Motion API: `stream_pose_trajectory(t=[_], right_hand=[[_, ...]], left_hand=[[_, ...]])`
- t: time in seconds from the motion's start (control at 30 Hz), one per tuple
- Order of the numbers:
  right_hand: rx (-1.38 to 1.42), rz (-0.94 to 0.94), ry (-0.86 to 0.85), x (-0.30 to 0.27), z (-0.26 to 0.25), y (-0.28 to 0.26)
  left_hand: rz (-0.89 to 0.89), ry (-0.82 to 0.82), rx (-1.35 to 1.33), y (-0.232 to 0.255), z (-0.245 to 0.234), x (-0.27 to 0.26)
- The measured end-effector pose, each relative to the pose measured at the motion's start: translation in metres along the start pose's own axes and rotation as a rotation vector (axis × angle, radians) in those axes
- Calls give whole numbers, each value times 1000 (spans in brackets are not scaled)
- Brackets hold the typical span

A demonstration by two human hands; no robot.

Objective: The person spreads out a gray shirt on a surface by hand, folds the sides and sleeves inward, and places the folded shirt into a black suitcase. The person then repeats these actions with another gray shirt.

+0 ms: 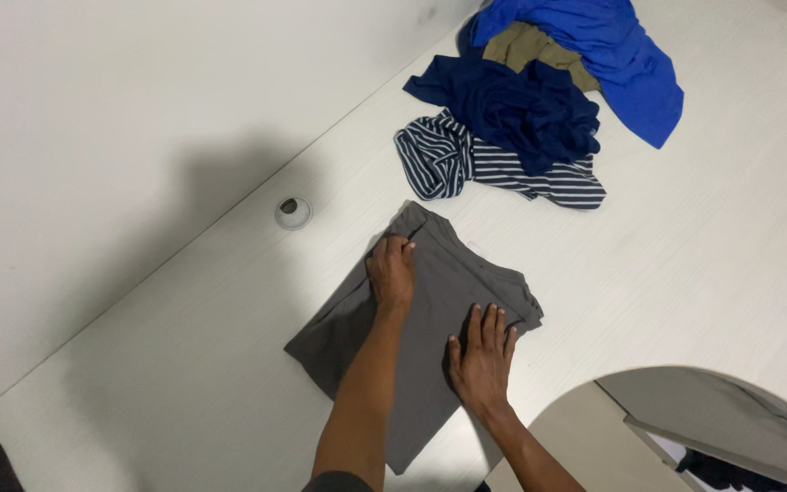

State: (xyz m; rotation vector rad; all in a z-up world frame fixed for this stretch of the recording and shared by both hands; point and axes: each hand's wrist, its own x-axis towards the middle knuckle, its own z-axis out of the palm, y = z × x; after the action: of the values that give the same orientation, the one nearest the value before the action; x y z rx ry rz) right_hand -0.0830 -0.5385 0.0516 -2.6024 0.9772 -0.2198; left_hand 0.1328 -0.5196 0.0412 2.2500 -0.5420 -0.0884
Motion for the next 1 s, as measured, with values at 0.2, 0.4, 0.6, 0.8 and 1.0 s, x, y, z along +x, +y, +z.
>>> stream_pose_trajectory(t=[0.2,0.4,0.6,0.8,1.0], right_hand=[[-27,-23,6,14,4,2],[-42,-45,-51,16,2,9],[149,-402,-114,-48,-14,-12],[194,-624,-487,-137,-21,-50],[204,-606,-366,-152,-6,-71]], left_hand=[[104,-12,111,-13,-16,-14],[253,-140,172,-28,-52,-37],[282,-192,213,-79,-111,-81],[375,-227,315,-128,-180,-133],[273,-238,430,-144,-209,-148]])
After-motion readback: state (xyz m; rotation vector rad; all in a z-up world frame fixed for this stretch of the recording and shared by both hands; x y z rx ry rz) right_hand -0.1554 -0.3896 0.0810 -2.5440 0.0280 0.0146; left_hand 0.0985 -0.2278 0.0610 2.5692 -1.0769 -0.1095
